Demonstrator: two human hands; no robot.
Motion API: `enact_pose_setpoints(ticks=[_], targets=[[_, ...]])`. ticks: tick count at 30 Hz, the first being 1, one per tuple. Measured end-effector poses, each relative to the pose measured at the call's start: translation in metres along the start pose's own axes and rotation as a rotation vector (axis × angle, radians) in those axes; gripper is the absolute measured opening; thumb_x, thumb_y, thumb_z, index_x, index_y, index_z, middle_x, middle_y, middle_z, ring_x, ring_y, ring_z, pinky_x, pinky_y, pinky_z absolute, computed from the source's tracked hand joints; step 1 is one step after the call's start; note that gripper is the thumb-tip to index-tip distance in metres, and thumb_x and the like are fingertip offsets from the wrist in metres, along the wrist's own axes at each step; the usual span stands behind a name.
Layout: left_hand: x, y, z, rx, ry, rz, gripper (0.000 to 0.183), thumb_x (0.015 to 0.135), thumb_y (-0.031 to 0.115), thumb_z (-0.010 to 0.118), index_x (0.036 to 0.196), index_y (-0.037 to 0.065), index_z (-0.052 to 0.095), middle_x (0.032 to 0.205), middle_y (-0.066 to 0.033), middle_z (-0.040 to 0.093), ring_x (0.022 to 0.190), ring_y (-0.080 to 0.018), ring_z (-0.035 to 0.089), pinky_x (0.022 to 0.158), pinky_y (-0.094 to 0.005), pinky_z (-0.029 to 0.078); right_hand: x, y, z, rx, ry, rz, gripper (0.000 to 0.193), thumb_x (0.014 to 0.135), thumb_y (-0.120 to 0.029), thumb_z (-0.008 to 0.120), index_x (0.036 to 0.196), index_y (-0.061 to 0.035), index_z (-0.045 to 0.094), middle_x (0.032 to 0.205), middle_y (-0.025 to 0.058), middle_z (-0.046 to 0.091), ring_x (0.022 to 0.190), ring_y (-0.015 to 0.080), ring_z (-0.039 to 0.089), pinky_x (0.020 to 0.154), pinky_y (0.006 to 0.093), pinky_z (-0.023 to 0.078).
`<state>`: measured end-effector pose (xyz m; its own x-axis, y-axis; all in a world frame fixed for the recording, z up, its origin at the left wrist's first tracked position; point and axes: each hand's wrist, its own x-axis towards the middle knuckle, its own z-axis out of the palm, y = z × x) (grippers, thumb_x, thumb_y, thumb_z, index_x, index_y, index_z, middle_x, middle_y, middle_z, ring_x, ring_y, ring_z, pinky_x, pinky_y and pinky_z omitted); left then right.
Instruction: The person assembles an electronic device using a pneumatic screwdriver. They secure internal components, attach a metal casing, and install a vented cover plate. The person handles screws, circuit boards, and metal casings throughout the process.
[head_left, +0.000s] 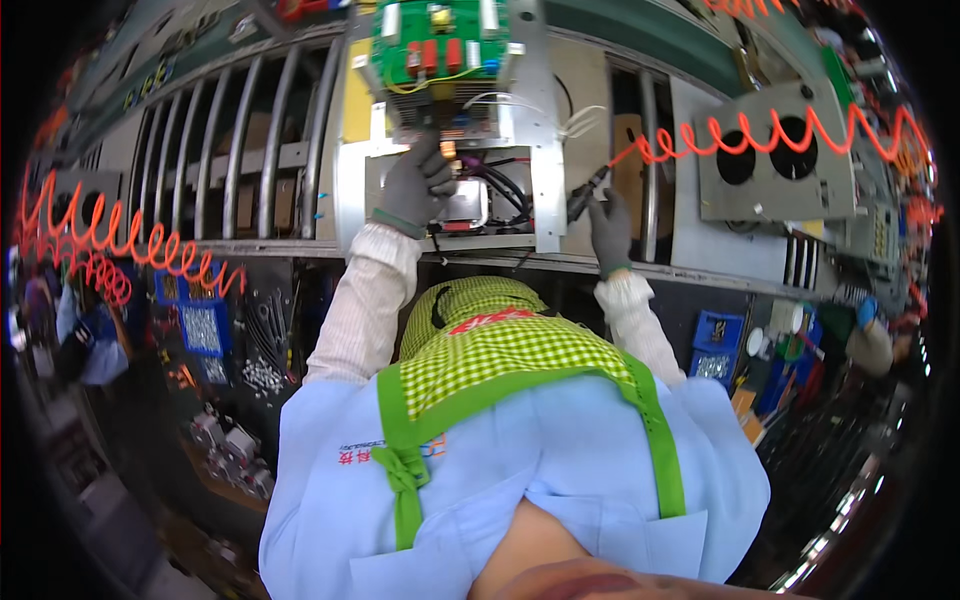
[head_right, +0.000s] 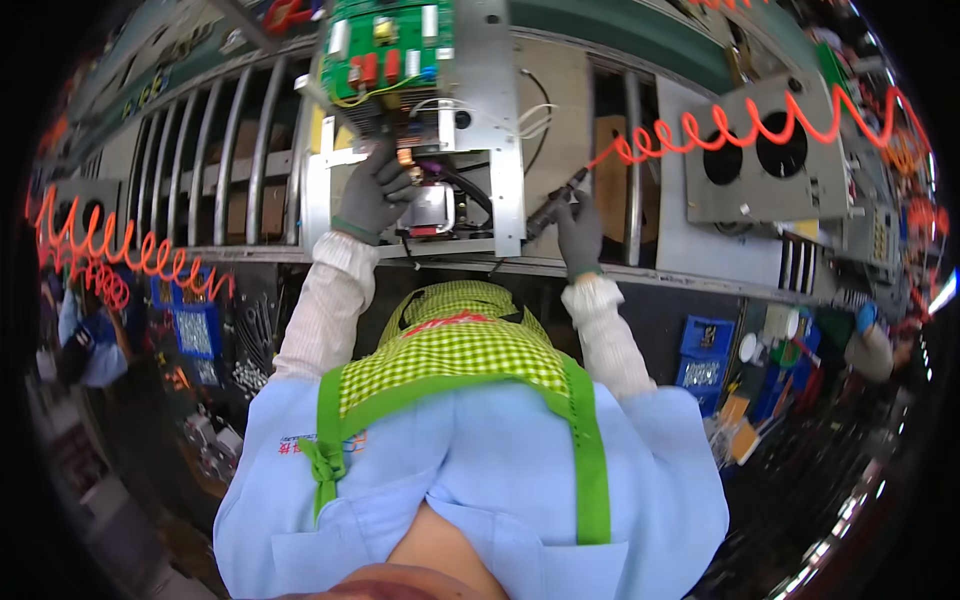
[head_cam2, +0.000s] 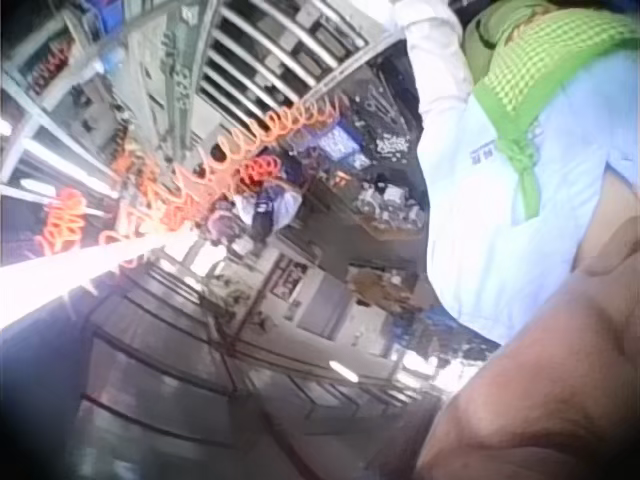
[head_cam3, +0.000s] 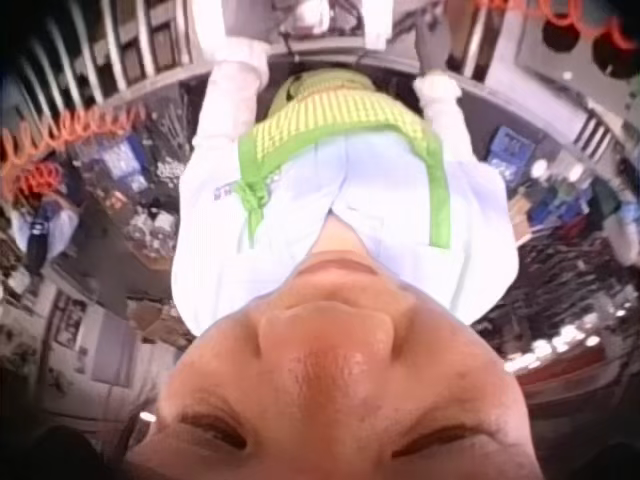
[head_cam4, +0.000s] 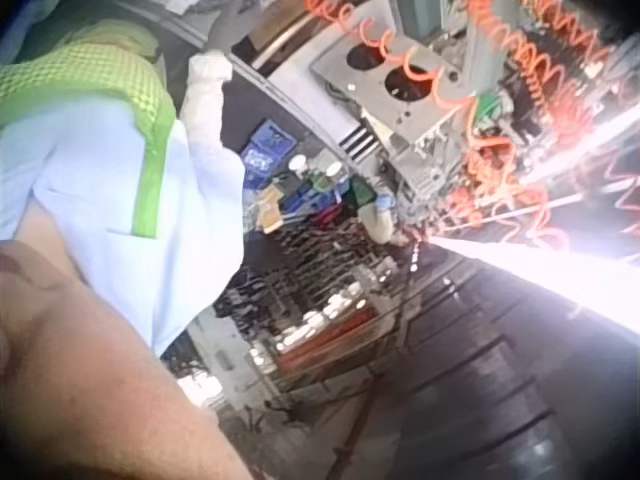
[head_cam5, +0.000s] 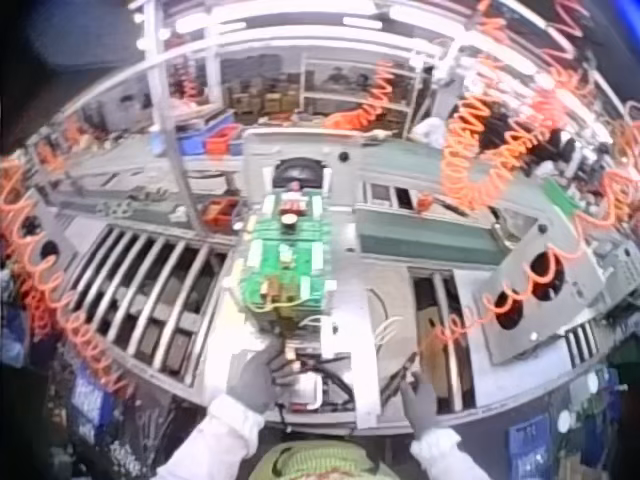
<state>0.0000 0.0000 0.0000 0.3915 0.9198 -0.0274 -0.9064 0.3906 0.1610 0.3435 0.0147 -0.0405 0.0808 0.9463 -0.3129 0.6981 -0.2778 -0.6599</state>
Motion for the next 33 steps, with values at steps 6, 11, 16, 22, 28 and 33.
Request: enact_pose_setpoints(ticks=[6,11,16,22,28,33], targets=[[0.004,-0.026,0.043,0.776,0.485,0.069,0.054,0.094,0.008,0.038,0.145,0.018,0.024,0.132,-0.0083,0.048,0.117,-0.0200,0.054,0.059,-0.0212,0.049,0.085,0.106,0.069,-0.248,0.024,0.192,0.076,0.086,-0.046,0.055,0.139,0.0025,0.029,0.138,0.0260,0.039,0.125,0.0386,0.043,0.102,0.0433,0.036],[0.018,-0.015,0.032,0.298,0.060,0.038,0.016,0.098,0.025,0.042,0.098,0.014,0.054,0.066,0.0047,0.046,0.052,-0.0061,0.042,0.041,-0.0200,0.029,0.111,0.096,0.090,0.019,0.033,0.539,0.076,0.069,-0.030,0.072,0.131,-0.0032,0.037,0.137,0.0254,0.037,0.120,0.0373,0.046,0.097,0.0406,0.043],[0.031,-0.028,0.057,0.216,0.542,0.067,0.035,0.098,0.036,0.044,0.067,0.019,0.044,0.050,0.0068,0.023,0.043,-0.0071,0.023,0.040,-0.0218,0.023,0.051,0.065,0.012,0.244,-0.023,0.362,0.062,0.066,-0.022,0.072,0.120,-0.0052,0.046,0.111,0.0176,0.055,0.103,0.0321,0.058,0.087,0.0397,0.048],[0.038,-0.032,0.065,0.250,0.599,0.107,0.021,0.096,0.033,0.048,0.086,0.018,0.056,0.051,0.0071,0.022,0.042,-0.0051,0.022,0.038,-0.0199,0.022,-0.028,0.017,-0.078,0.515,0.065,-0.213,0.040,0.064,-0.014,0.071,0.099,-0.0052,0.054,0.089,0.0076,0.057,0.083,0.0208,0.058,0.074,0.0348,0.048],[0.022,-0.013,0.012,0.303,0.358,0.098,0.031,0.097,0.019,0.038,0.126,0.017,0.047,0.081,0.0004,0.053,0.055,-0.0087,0.045,0.042,-0.0182,0.033,-0.094,-0.138,-0.209,0.664,0.130,-1.098,0.030,0.072,-0.015,0.073,0.094,-0.0053,0.056,0.087,0.0025,0.056,0.076,0.0132,0.054,0.065,0.0284,0.045],[0.023,-0.035,0.078,0.425,0.692,0.151,0.030,0.096,0.017,0.035,0.125,0.018,0.042,0.100,-0.0025,0.058,0.061,-0.0120,0.046,0.045,-0.0214,0.029,-0.100,-0.195,-0.186,0.699,-0.112,-0.939,0.054,0.069,-0.012,0.077,0.115,-0.0016,0.049,0.098,0.0074,0.058,0.085,0.0145,0.059,0.072,0.0273,0.049]])
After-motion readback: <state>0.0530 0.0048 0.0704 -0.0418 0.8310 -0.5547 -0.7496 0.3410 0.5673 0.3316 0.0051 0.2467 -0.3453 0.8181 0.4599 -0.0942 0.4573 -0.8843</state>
